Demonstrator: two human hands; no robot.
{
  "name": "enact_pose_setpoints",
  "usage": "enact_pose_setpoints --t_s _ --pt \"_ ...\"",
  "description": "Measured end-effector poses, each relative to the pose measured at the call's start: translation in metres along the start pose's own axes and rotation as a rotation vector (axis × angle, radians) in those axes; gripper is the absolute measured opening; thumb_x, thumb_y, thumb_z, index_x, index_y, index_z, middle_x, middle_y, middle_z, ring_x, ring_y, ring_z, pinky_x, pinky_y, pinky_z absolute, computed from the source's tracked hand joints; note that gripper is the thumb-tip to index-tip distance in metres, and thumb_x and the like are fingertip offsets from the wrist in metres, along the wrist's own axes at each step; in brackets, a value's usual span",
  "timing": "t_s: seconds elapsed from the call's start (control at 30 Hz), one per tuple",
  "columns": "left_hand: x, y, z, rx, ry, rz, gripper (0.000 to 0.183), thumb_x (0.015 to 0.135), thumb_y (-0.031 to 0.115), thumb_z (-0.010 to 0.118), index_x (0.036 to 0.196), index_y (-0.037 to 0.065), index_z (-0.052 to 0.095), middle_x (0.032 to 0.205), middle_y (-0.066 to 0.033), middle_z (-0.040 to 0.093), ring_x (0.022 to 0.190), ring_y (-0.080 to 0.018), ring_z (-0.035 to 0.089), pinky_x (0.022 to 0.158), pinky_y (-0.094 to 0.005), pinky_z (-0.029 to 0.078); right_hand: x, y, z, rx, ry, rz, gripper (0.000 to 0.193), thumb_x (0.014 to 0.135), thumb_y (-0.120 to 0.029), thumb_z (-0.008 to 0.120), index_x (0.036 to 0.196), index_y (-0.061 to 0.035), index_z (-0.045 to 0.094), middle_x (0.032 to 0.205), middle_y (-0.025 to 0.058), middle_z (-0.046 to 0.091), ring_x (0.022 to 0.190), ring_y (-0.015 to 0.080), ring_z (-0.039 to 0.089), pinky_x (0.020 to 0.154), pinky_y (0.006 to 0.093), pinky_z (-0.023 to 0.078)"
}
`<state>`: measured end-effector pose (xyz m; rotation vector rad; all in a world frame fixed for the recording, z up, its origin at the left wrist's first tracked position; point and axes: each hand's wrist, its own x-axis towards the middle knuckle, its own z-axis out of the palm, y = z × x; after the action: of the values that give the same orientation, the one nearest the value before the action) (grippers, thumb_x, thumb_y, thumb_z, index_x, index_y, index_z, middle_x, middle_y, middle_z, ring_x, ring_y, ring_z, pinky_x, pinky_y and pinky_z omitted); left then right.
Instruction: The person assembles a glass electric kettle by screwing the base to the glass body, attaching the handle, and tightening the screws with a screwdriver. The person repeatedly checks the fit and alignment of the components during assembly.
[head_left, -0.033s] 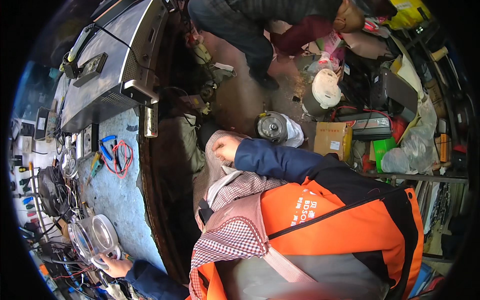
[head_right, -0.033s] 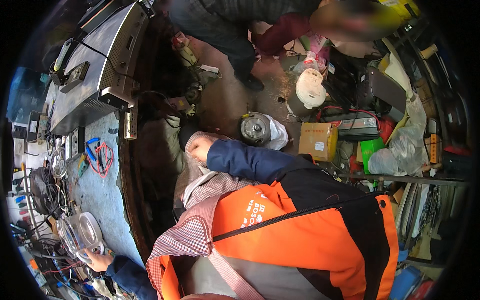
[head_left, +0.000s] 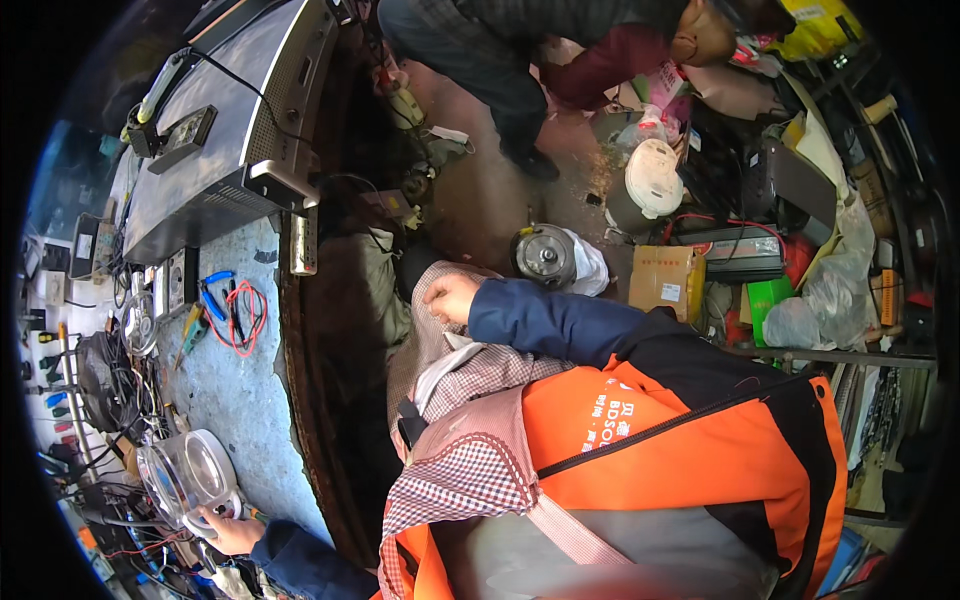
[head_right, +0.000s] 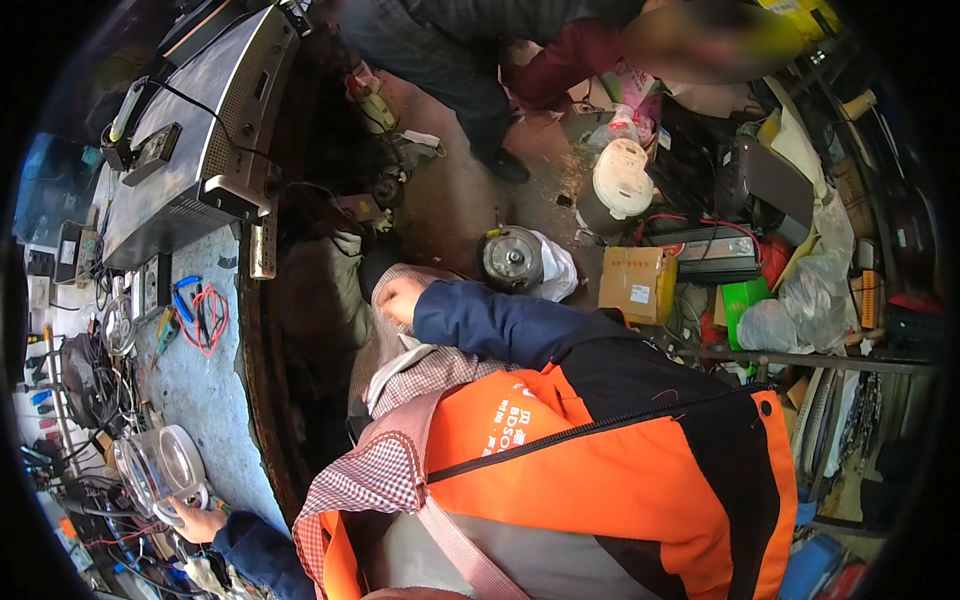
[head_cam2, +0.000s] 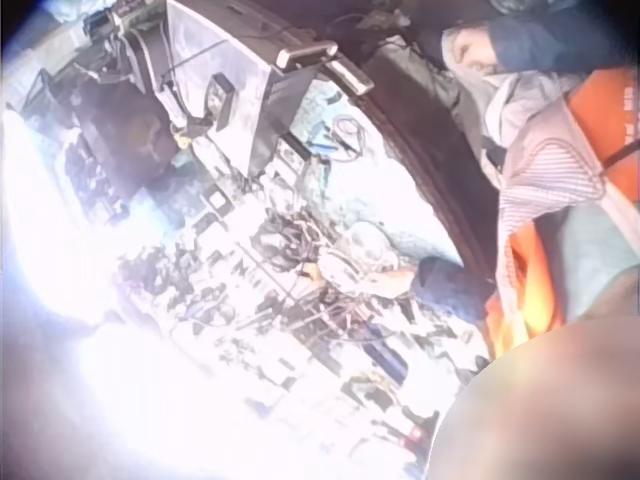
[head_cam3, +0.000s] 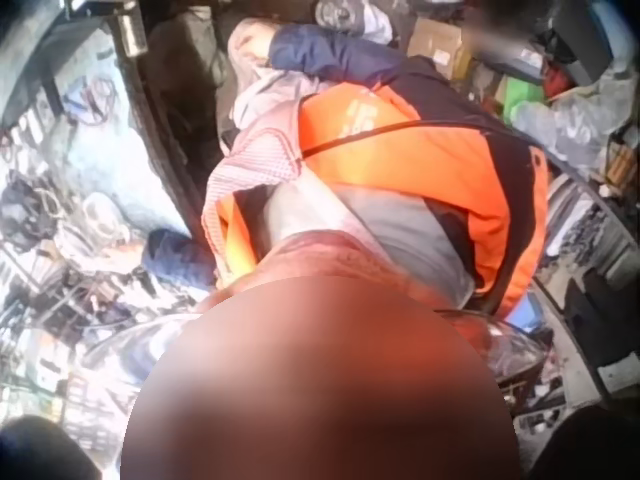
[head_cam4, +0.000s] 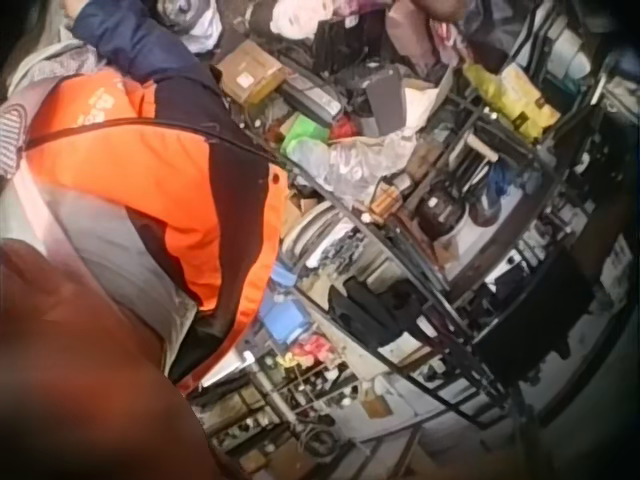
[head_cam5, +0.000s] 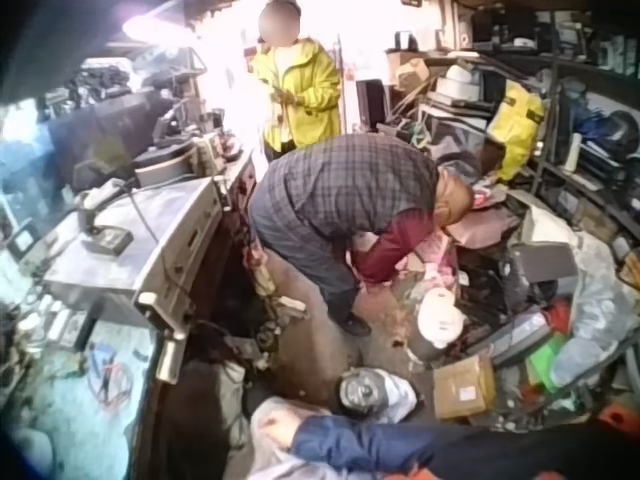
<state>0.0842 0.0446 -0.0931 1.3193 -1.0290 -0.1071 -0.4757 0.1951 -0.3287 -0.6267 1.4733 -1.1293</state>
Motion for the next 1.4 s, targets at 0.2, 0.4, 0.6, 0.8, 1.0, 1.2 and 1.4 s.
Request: enact_pose_setpoints --t_s 0.2,0.4,0.6,0.8,1.0,1.2,1.4 --pt "0.011 -0.015 -0.009 -0.08 -0.107 -0.116 0.046 0.095 0.019 0.088 0.13 -0.006 0.072 0.103 -0.0104 0.075 0.079 -0.0174 0.065 0.067 -0.0341 0.053 0.02 0.023 -0.001 -0.139 0.003 -0.084 0.026 0.092 -0.009 0.075 0.116 0.0024 0.077 0.092 0.0119 0.077 0.071 0.0188 0.073 0.066 0.0358 0.06" --pt "-0.005 0.013 -0.019 -0.039 -0.119 -0.176 0.039 0.097 0.029 0.087 0.113 -0.002 0.07 0.1 -0.0093 0.071 0.085 -0.0206 0.068 0.069 -0.0398 0.057 0.03 0.075 -0.019 -0.134 -0.083 0.031 0.028 0.099 -0.013 0.073 0.123 -0.0014 0.077 0.095 0.0107 0.078 0.08 0.0208 0.074 0.066 0.0377 0.062" --pt "-0.022 0.052 0.015 -0.171 -0.061 0.006 0.044 0.1 0.019 0.086 0.133 -0.003 0.068 0.117 -0.0084 0.074 0.103 -0.0169 0.071 0.093 -0.0334 0.057 0.04 0.059 -0.025 -0.173 0.002 0.032 0.021 0.102 -0.012 0.071 0.116 0.0016 0.077 0.083 0.0113 0.075 0.054 0.0179 0.062 0.049 0.034 0.051" --pt "-0.035 0.076 0.013 -0.542 -0.093 -0.488 0.033 0.107 0.022 0.076 0.135 0.006 0.07 0.121 -0.0057 0.076 0.106 -0.0202 0.073 0.097 -0.0431 0.061 0.048 0.064 -0.027 -0.125 -0.013 0.072 0.021 0.101 -0.01 0.069 0.117 0.0018 0.075 0.08 0.0098 0.073 0.051 0.0164 0.059 0.048 0.0333 0.049" --pt "-0.021 0.071 0.05 -0.816 -0.319 -0.962 0.04 0.11 0.031 0.069 0.142 0.007 0.065 0.139 -0.0242 0.071 0.128 -0.0435 0.07 0.108 -0.0705 0.057 0.04 0.042 -0.013 -0.315 -0.095 0.089 0.025 0.101 -0.01 0.07 0.122 0.0024 0.073 0.088 0.0094 0.074 0.061 0.0156 0.064 0.057 0.0332 0.054" --pt "-0.012 0.02 0.061 -0.764 -0.359 -0.95 0.036 0.109 0.02 0.071 0.139 0.002 0.064 0.124 -0.017 0.075 0.117 -0.0338 0.076 0.101 -0.0587 0.065 -0.018 -0.089 0.069 -0.236 -0.414 -0.272 0.021 0.103 -0.003 0.071 0.123 0.0026 0.073 0.091 0.0029 0.073 0.075 0.0089 0.065 0.069 0.0267 0.053" --pt "-0.01 0.001 0.062 -0.551 -0.251 -0.838 0.044 0.101 0.01 0.074 0.139 -0.004 0.058 0.121 -0.0176 0.072 0.103 -0.0343 0.075 0.092 -0.0544 0.066 0.001 -0.24 0.162 -0.378 -0.297 -0.999 0.016 0.098 -0.002 0.074 0.113 0.0027 0.077 0.101 0.0108 0.076 0.087 0.0165 0.071 0.081 0.0321 0.057"
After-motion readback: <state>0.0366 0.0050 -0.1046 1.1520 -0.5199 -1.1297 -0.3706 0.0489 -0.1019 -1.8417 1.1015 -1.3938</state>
